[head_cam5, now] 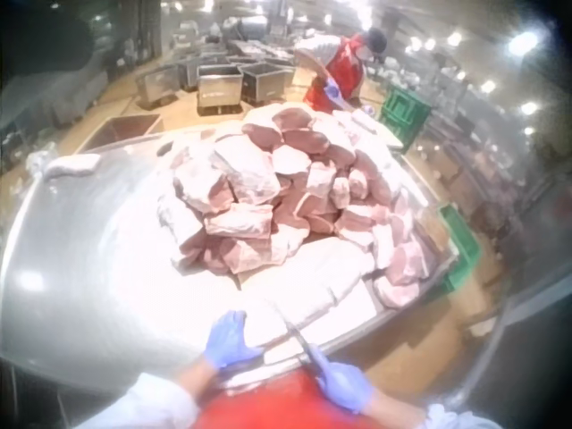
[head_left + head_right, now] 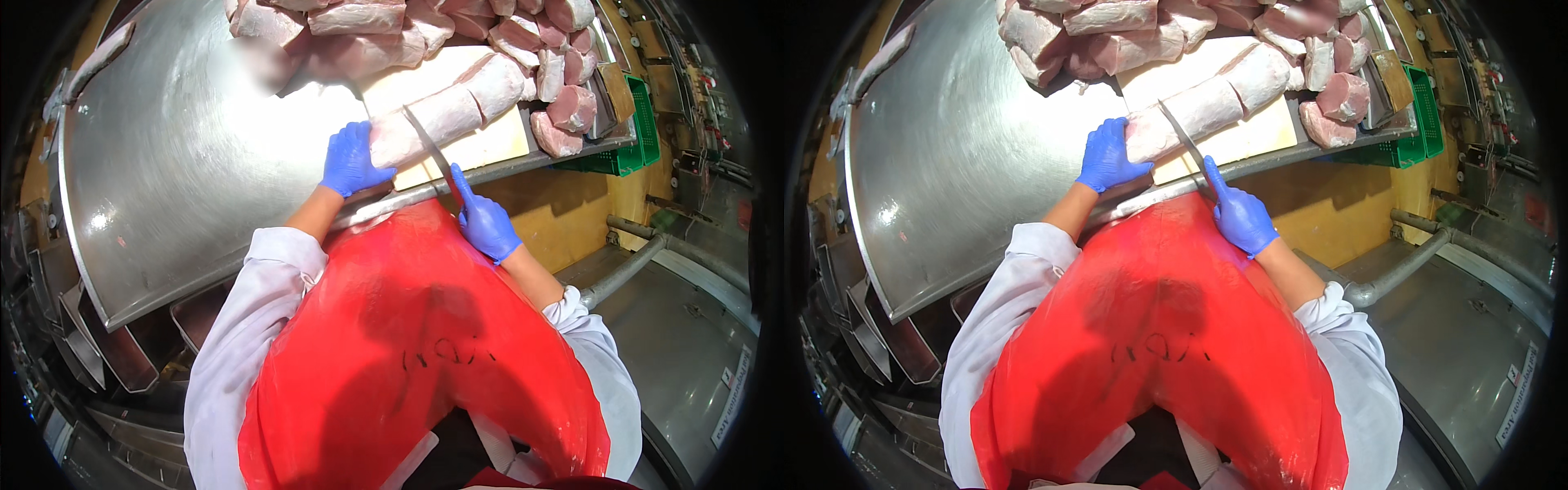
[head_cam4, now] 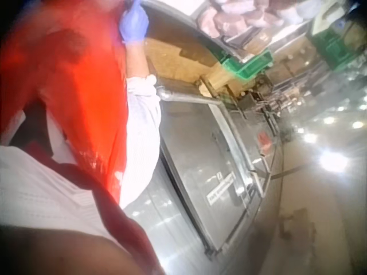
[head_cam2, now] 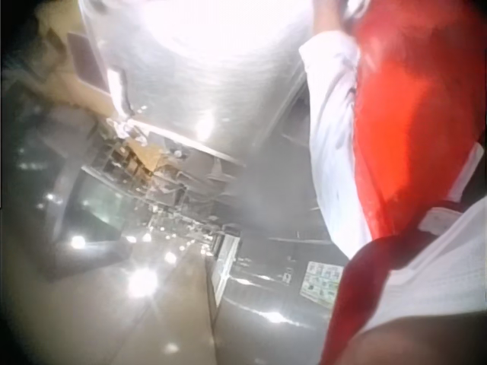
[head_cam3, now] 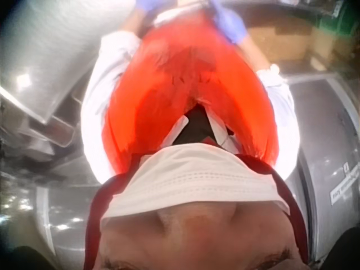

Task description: The person repeatedly picks up large pieces of raw meat from a stainless steel table, places them on a cutting board, and slices them into smaller portions using a knife. The cut pieces are then moved to a pile on the table.

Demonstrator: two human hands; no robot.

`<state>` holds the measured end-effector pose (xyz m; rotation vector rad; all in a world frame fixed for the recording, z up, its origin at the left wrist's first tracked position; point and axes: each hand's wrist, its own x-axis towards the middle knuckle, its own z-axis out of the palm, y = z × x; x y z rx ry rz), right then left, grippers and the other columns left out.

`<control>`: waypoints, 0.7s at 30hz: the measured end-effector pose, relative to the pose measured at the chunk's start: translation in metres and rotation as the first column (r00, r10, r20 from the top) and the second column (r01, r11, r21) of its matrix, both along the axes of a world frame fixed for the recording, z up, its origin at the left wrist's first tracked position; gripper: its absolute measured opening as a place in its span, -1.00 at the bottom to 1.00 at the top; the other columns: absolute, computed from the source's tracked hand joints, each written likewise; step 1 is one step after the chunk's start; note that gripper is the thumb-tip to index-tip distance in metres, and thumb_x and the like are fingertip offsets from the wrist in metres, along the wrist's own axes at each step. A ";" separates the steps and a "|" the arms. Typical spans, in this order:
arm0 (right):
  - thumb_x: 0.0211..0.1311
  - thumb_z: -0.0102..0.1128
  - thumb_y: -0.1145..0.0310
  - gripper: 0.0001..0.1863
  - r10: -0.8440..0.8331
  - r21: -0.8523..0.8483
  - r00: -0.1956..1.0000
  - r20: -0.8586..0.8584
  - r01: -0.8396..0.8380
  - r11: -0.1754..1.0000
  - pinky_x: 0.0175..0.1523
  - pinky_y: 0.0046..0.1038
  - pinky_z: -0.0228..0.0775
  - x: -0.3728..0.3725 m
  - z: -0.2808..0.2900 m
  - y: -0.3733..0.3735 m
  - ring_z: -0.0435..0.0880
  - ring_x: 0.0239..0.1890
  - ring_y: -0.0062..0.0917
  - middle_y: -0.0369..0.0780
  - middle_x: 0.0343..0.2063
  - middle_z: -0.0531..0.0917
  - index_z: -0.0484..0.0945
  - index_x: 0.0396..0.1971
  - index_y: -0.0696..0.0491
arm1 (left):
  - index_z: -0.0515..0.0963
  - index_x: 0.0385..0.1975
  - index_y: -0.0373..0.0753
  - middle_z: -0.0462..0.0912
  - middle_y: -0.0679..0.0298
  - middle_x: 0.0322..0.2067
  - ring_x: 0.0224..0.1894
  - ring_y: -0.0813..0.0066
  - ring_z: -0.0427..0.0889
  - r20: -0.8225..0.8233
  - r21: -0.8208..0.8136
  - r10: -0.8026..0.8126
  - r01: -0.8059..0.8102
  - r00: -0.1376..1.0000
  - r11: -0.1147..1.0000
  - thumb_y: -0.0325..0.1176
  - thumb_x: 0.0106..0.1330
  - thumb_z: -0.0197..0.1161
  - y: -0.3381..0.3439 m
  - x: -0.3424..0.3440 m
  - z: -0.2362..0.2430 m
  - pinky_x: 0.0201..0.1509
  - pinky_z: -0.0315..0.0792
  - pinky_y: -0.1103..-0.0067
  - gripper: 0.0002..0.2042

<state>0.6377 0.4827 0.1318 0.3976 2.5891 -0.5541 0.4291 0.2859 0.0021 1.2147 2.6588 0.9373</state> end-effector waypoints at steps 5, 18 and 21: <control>0.18 0.04 0.53 -0.01 0.013 -0.006 0.997 -0.077 -0.014 1.000 -0.20 0.05 0.51 -0.029 0.003 -0.014 0.69 -0.35 0.09 0.14 -0.38 0.69 -0.17 0.60 -0.15 | 0.44 0.06 -0.21 0.52 0.06 -0.16 -0.11 0.06 0.53 -0.023 0.011 -0.019 0.019 1.000 1.000 0.14 -0.18 0.51 -0.007 -0.003 0.000 0.03 0.37 0.21 -0.20; 0.34 -0.09 0.50 -0.13 -0.002 -0.040 1.000 0.029 0.003 0.999 -0.09 0.03 0.55 -0.039 -0.012 -0.028 0.72 -0.24 0.09 0.17 -0.26 0.70 -0.21 0.60 -0.11 | 0.45 0.13 -0.22 0.55 0.04 -0.15 -0.06 0.05 0.58 0.111 -0.199 0.010 0.012 0.994 0.980 0.05 -0.21 0.50 -0.001 -0.007 0.015 0.02 0.41 0.18 -0.17; 0.32 -0.10 0.52 -0.12 0.017 -0.002 0.999 0.030 -0.017 1.000 -0.10 0.02 0.56 -0.039 -0.025 -0.029 0.72 -0.26 0.11 0.19 -0.26 0.70 -0.23 0.60 -0.11 | 0.47 0.11 -0.22 0.56 0.05 -0.15 -0.07 0.06 0.58 0.039 -0.162 0.000 0.006 0.999 0.987 0.04 -0.19 0.50 -0.007 0.004 0.006 0.02 0.41 0.19 -0.20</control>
